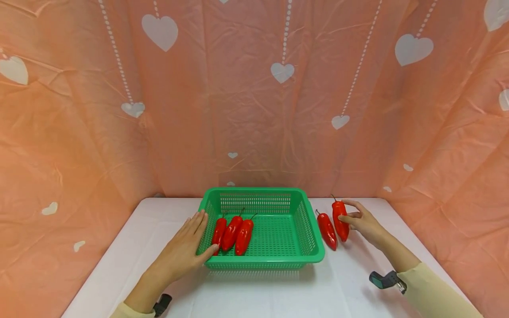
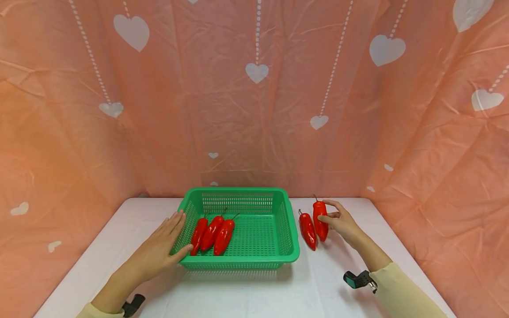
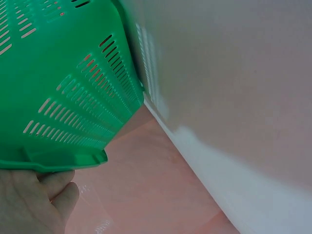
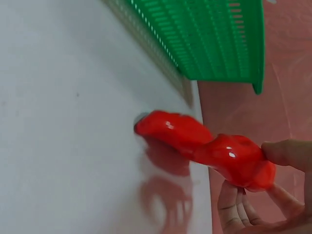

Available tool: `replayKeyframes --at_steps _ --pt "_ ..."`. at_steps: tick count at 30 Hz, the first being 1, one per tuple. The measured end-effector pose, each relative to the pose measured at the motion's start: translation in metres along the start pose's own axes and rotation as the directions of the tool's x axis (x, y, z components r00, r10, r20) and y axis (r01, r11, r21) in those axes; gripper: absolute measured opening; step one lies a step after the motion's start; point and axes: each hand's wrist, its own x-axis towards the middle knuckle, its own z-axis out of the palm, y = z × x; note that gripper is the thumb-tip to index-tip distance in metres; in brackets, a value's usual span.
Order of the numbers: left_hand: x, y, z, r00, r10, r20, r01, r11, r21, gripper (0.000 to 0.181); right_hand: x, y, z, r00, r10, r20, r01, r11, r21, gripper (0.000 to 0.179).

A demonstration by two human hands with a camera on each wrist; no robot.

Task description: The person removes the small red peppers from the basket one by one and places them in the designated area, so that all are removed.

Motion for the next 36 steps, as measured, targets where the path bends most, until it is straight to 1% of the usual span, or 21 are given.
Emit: replayKeyframes --at_steps 4,7,12,19,25,32,36 --pt "0.0 0.0 0.0 1.0 0.009 -0.01 -0.009 1.0 -0.003 0.092 0.004 0.008 -0.002 1.0 0.025 0.014 -0.025 1.0 -0.014 0.075" --pt "0.0 0.0 0.001 1.0 0.011 -0.013 -0.011 1.0 -0.002 0.091 0.006 0.014 -0.004 0.999 0.04 0.032 -0.04 0.999 -0.002 0.074" --pt "0.0 0.001 0.001 1.0 0.004 -0.002 -0.004 1.0 -0.002 0.09 0.01 0.023 -0.006 0.997 0.049 0.065 -0.05 0.999 0.011 0.074" --pt "-0.001 0.001 0.001 1.0 -0.003 0.01 0.003 1.0 0.0 0.09 0.01 0.031 -0.005 0.993 0.062 0.097 -0.062 0.998 -0.001 0.077" --pt "-0.001 0.002 0.002 1.0 -0.002 0.009 0.002 1.0 -0.001 0.09 0.012 0.034 -0.005 0.99 0.065 0.122 -0.064 0.998 -0.008 0.077" --pt "0.0 0.001 0.001 1.0 0.003 0.002 -0.003 1.0 0.0 0.091 0.015 0.035 -0.003 0.989 0.085 0.119 -0.085 0.996 -0.012 0.08" --pt "0.0 0.0 0.001 1.0 0.004 0.003 -0.004 1.0 0.002 0.092 0.015 0.034 -0.002 0.989 0.078 0.122 -0.077 0.997 -0.01 0.081"
